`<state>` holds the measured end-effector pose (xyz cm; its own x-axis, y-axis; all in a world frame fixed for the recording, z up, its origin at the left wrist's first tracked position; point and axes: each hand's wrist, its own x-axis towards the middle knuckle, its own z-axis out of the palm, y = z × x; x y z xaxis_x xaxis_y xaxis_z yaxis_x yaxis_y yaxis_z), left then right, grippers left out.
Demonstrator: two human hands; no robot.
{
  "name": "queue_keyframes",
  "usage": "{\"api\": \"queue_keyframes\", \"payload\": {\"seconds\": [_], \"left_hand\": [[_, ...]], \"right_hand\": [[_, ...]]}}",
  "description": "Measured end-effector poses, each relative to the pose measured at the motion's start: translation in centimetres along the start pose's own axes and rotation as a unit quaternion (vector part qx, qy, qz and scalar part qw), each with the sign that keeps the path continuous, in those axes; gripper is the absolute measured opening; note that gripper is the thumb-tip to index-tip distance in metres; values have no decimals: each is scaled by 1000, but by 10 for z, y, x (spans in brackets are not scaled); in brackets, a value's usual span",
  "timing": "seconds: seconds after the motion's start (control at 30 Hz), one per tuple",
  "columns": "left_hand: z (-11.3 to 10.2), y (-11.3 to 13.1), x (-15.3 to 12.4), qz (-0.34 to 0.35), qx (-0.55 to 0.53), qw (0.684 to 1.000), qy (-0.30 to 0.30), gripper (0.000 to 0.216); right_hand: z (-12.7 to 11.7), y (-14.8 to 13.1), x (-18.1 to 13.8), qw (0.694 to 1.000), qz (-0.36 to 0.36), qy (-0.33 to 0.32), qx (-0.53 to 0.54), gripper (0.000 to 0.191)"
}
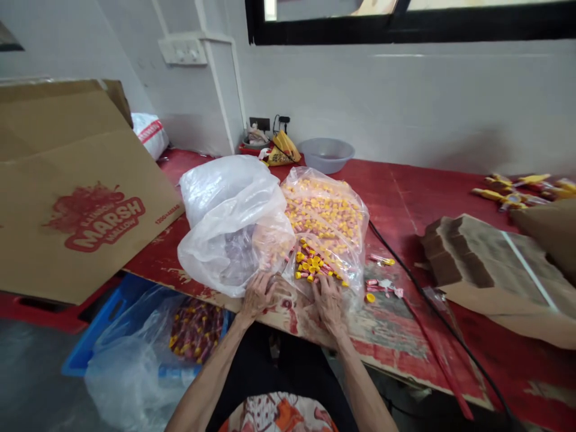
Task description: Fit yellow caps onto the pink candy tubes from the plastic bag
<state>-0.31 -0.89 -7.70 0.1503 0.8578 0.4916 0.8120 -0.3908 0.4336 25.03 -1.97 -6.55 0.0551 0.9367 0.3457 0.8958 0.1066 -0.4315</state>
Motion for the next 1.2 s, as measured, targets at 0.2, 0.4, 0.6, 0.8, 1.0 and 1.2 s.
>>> {"api": "queue_keyframes", "payload": {"seconds": [0.2,0.4,0.6,0.8,1.0,1.2], "left_hand": [[1,-3,-4,5,-37,999,13,27],[-5,2,-1,-1,-55,998,-35,29],[-6,2,2,6,-57,997,-48,29],[-7,4,2,8,-67,996,-56,31],[-7,6,3,-15,-113,993,-30,27],[-15,22,4,-153,-265,952,-6,29]], "right_hand": [[-4,4,-2,999,-1,32,12,41],[-8,12,3,995,64,12,76,31],[-10,15,-1,987,82,42,130,39],[-4,5,12,991,73,23,113,38],[-13,-5,8,966,148,31,211,33],[-21,-6,-15,959,168,51,222,43]]}}
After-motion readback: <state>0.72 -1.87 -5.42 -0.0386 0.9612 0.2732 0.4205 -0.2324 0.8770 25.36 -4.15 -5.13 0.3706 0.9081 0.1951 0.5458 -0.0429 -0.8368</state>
